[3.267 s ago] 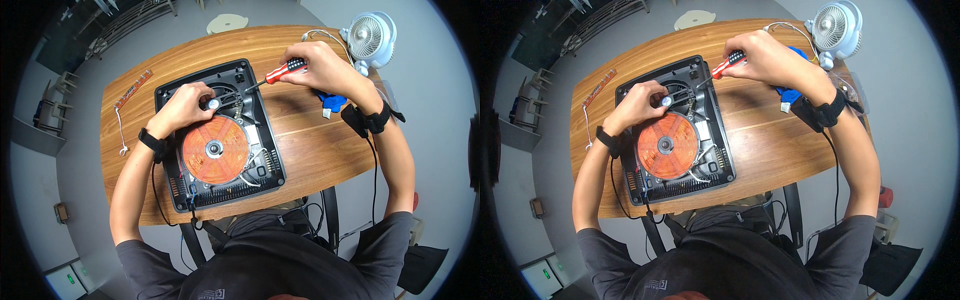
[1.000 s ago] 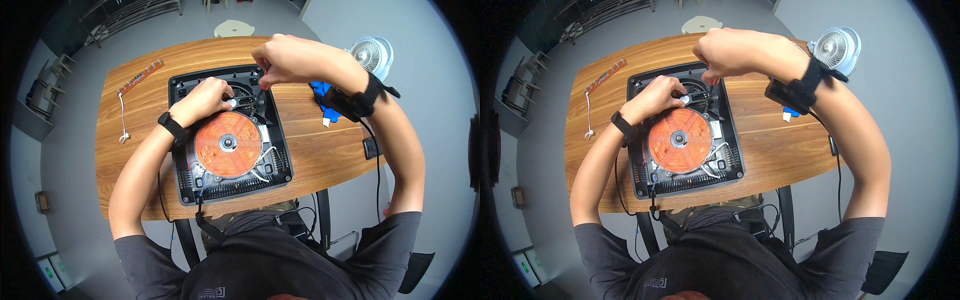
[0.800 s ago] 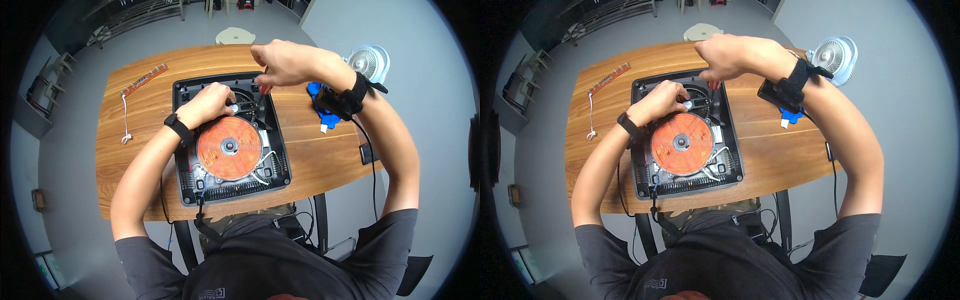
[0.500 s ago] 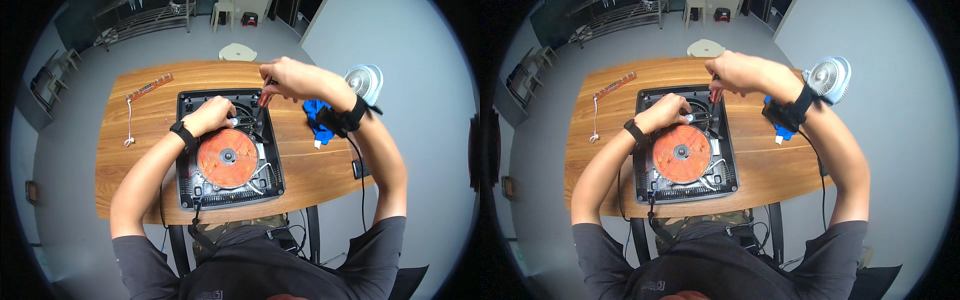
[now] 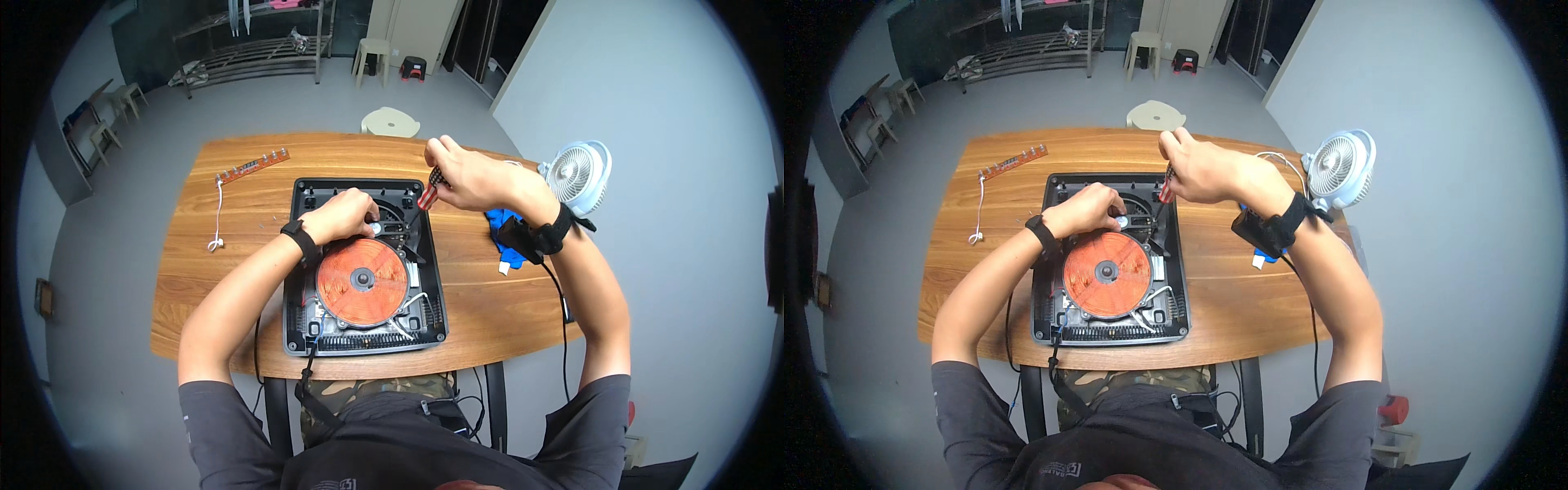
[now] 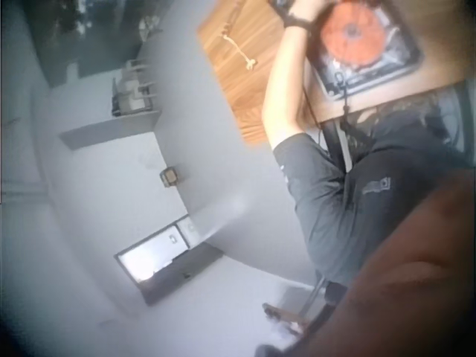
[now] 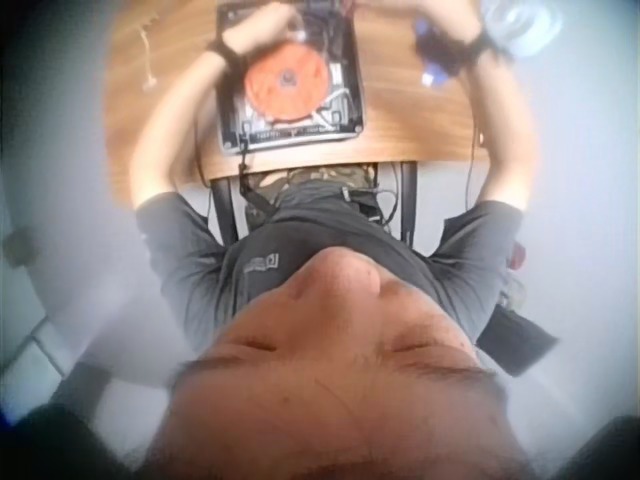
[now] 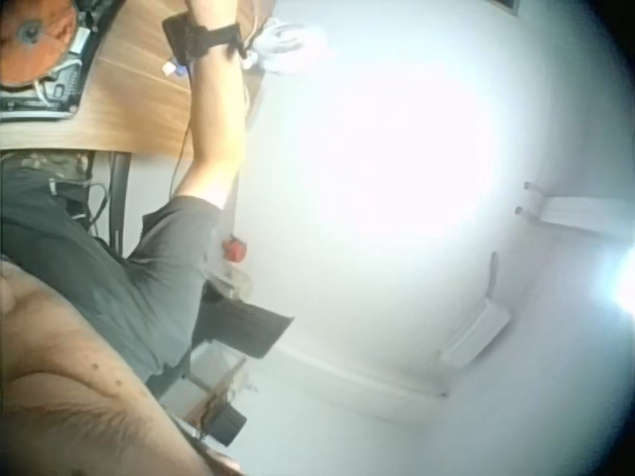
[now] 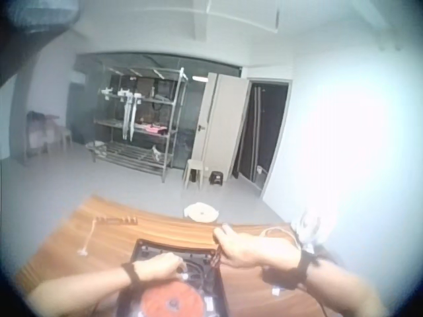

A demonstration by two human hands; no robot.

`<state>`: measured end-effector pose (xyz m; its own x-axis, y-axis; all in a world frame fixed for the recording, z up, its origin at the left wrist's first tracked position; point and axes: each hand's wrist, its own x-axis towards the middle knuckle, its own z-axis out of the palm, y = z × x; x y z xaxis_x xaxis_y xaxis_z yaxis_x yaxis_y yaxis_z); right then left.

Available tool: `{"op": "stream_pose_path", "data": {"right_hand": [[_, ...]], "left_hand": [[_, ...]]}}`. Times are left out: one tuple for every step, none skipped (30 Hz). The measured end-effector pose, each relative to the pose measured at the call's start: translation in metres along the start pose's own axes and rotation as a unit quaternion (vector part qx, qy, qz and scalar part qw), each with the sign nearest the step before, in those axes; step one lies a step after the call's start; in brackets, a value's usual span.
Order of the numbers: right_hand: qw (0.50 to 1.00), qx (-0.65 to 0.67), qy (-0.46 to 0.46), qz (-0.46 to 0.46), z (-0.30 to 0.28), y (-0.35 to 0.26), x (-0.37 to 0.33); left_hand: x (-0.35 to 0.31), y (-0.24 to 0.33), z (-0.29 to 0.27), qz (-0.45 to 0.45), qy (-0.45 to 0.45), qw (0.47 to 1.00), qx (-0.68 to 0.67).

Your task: The person assembles an electronic device on a wooden table. They connect wires to a copper-colored circular component, secure a circuit board with a screwdriver, and flip the device to inspect the underside.

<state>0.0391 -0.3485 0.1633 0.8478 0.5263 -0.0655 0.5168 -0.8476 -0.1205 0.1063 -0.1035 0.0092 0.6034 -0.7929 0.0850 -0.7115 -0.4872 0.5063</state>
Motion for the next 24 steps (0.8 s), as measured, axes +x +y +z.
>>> {"op": "stream_pose_path", "data": {"right_hand": [[1.000, 0.007, 0.008, -0.011, 0.000, 0.000, 0.000], [1.000, 0.015, 0.013, -0.024, 0.002, 0.000, 0.000], [0.998, 0.004, 0.049, -0.042, 0.004, -0.002, 0.000], [0.999, -0.014, 0.044, -0.023, 0.003, -0.004, 0.001], [0.999, -0.029, 0.038, -0.002, 0.001, -0.011, 0.002], [0.998, -0.044, 0.033, 0.020, 0.001, -0.015, 0.002], [0.992, -0.092, 0.072, 0.037, 0.005, -0.016, 0.002], [0.992, -0.102, 0.069, 0.040, 0.005, -0.017, 0.004], [0.990, -0.113, 0.066, 0.044, 0.006, -0.018, 0.005], [0.989, -0.123, 0.063, 0.048, 0.007, -0.018, 0.006], [0.990, -0.109, 0.060, 0.060, 0.005, -0.022, 0.005], [0.991, -0.094, 0.056, 0.071, 0.002, -0.027, 0.003], [0.992, -0.080, 0.053, 0.083, 0.001, -0.030, 0.001], [0.993, -0.075, 0.066, 0.060, 0.003, -0.026, -0.001], [0.994, -0.070, 0.079, 0.036, 0.006, -0.017, -0.003], [0.994, -0.066, 0.092, 0.013, 0.006, -0.011, -0.005], [0.998, -0.040, 0.031, 0.025, -0.001, -0.009, -0.005], [0.999, -0.018, 0.029, 0.001, -0.002, -0.005, -0.005], [0.999, 0.003, 0.026, -0.022, -0.002, -0.001, -0.006], [0.998, 0.024, 0.023, -0.045, 0.000, 0.003, -0.006], [0.998, 0.022, 0.032, -0.046, 0.002, 0.006, -0.004], [0.998, 0.019, 0.041, -0.048, 0.004, 0.008, 0.000], [0.997, 0.015, 0.050, -0.049, 0.004, 0.006, 0.001], [0.998, -0.004, 0.056, -0.018, 0.005, 0.002, 0.003]], "left_hand": [[0.000, 0.001, -0.001, -0.002, -0.004, 1.000, 0.005], [-0.002, 0.003, -0.002, -0.006, -0.007, 1.000, 0.008], [-0.001, -0.001, 0.001, 0.001, -0.001, 1.000, 0.017], [-0.001, -0.003, 0.000, 0.001, -0.001, 1.000, 0.020], [-0.002, 0.000, 0.000, 0.001, -0.006, 1.000, 0.022], [-0.001, 0.002, 0.000, 0.002, -0.011, 1.000, 0.024], [0.001, 0.002, 0.002, 0.000, -0.012, 1.000, 0.021], [0.000, 0.002, 0.001, -0.001, -0.010, 1.000, 0.022], [-0.001, 0.003, 0.000, -0.002, -0.008, 1.000, 0.022], [-0.002, 0.003, 0.000, -0.003, -0.007, 1.000, 0.021], [-0.003, 0.003, 0.000, -0.005, -0.003, 1.000, 0.018], [-0.004, 0.003, 0.000, -0.006, 0.000, 1.000, 0.015], [-0.006, 0.003, 0.000, -0.008, 0.002, 1.000, 0.012], [-0.006, 0.003, -0.001, -0.008, 0.005, 1.000, 0.009], [-0.004, 0.004, -0.001, -0.006, 0.002, 1.000, 0.007], [-0.003, 0.004, 0.000, -0.004, -0.001, 1.000, 0.006], [-0.002, 0.003, 0.000, -0.004, -0.002, 1.000, 0.005], [-0.002, 0.002, 0.000, -0.005, -0.003, 1.000, 0.008], [-0.002, 0.000, 0.001, -0.006, -0.003, 1.000, 0.011], [-0.001, 0.001, 0.002, -0.006, -0.004, 1.000, 0.013], [-0.001, 0.000, 0.003, -0.007, 0.000, 1.000, 0.009], [-0.002, -0.001, 0.003, -0.009, 0.003, 1.000, 0.006], [-0.002, -0.001, 0.002, -0.010, 0.008, 1.000, 0.002], [-0.002, -0.001, 0.002, -0.012, 0.003, 1.000, 0.003]]}}
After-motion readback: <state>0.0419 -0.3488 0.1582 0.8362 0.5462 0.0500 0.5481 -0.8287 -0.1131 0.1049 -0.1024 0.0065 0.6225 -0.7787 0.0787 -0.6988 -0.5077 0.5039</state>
